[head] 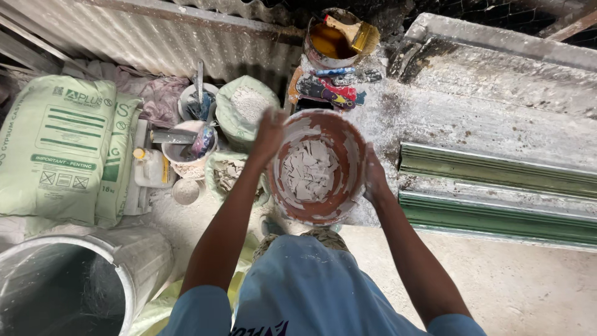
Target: The person first runs a small tool along a green plaster molding strip, then scrapes dried residue from the inside of a terracotta pot and taps it out. They fill a pink bowl with water from a tap, pour the water into the pot, and scoop white gypsum powder by hand from a bag into the water.
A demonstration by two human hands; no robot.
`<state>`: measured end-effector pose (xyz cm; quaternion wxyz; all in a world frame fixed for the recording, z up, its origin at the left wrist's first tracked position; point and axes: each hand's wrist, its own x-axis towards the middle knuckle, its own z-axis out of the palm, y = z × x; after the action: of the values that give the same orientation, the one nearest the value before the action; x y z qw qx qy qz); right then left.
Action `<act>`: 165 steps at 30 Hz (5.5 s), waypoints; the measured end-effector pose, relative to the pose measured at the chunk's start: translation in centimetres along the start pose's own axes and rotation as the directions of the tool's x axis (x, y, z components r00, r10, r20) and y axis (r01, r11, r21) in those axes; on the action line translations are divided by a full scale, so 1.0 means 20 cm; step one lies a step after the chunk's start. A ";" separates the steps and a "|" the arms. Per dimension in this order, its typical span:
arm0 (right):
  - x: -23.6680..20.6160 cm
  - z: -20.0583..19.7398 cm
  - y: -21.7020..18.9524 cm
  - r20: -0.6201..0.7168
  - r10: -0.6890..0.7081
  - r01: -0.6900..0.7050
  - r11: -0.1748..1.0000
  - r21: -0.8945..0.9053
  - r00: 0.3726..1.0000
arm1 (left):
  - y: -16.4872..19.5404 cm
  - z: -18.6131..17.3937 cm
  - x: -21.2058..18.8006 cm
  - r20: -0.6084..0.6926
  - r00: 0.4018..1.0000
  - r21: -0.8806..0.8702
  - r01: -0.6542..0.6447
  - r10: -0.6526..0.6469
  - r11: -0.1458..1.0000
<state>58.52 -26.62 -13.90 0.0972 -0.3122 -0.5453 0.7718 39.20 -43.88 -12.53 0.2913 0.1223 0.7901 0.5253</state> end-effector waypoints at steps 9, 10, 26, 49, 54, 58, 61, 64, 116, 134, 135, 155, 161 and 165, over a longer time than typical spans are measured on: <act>0.10 0.07 0.02 -0.097 -0.181 0.191 0.976 0.107 0.979 | -0.04 0.31 -0.24 0.325 0.822 0.729 -0.533 0.468 0.429; 0.11 0.06 0.01 -0.109 -0.198 0.209 0.972 0.104 0.974 | -0.05 0.29 -0.24 0.340 0.794 0.705 -0.570 0.504 0.423; 0.07 -0.20 -0.02 0.113 -0.322 0.340 0.856 -0.390 0.940 | -0.48 0.27 -0.56 -0.388 0.871 -0.212 -0.404 0.302 0.890; 0.15 0.16 0.13 -0.100 -0.255 0.171 0.843 -0.510 0.962 | -0.11 0.22 -0.16 0.279 0.908 0.354 -0.400 0.313 0.845; 0.21 0.12 0.09 -0.104 -0.085 0.051 0.956 -0.289 0.991 | -0.16 0.13 -0.19 0.320 0.886 0.425 -0.451 0.336 0.785; 0.25 -0.03 -0.01 -0.013 -0.034 0.026 0.908 -0.418 0.999 | -0.21 0.11 -0.25 0.246 0.958 0.341 -0.230 0.149 0.912; 0.28 -0.15 -0.08 0.061 0.053 -0.005 0.793 -0.609 0.997 | -0.27 0.11 -0.30 0.109 0.976 0.260 -0.210 0.188 0.942; 0.35 -0.23 -0.11 0.189 0.149 -0.028 0.851 -0.524 0.971 | -0.33 0.15 -0.34 -0.040 0.948 0.168 -0.304 0.314 0.938; 0.39 -0.33 -0.11 0.506 0.197 -0.108 0.974 -0.201 0.840 | -0.04 0.98 -0.56 -0.200 0.832 0.585 -0.323 0.518 0.744; 0.37 -0.35 0.00 0.464 0.336 -0.297 0.942 -0.156 0.820 | -0.05 0.92 -0.56 0.117 0.988 -0.172 0.123 -0.104 0.977; 0.36 -0.36 0.01 0.479 0.270 -0.197 0.960 -0.198 0.835 | -0.06 0.93 -0.56 0.014 0.998 -0.140 0.064 -0.062 0.988; 0.37 -0.45 0.08 0.727 0.169 -0.004 0.975 -0.222 0.666 | -0.19 0.89 -0.63 -0.214 0.976 -0.186 -0.063 0.022 0.981; 0.35 -0.47 0.12 0.720 0.055 0.127 0.972 -0.196 0.692 | -0.22 0.89 -0.64 -0.491 0.864 -0.061 -0.158 0.108 0.986; 0.33 -0.46 0.13 0.662 0.039 0.142 0.966 -0.218 0.749 | -0.22 0.91 -0.62 -0.296 0.952 -0.060 -0.095 0.073 0.994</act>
<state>59.13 -17.23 -20.72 -0.1213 -0.0137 -0.6469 0.7527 60.42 -38.15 -17.49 0.1524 0.0655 0.7989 0.5781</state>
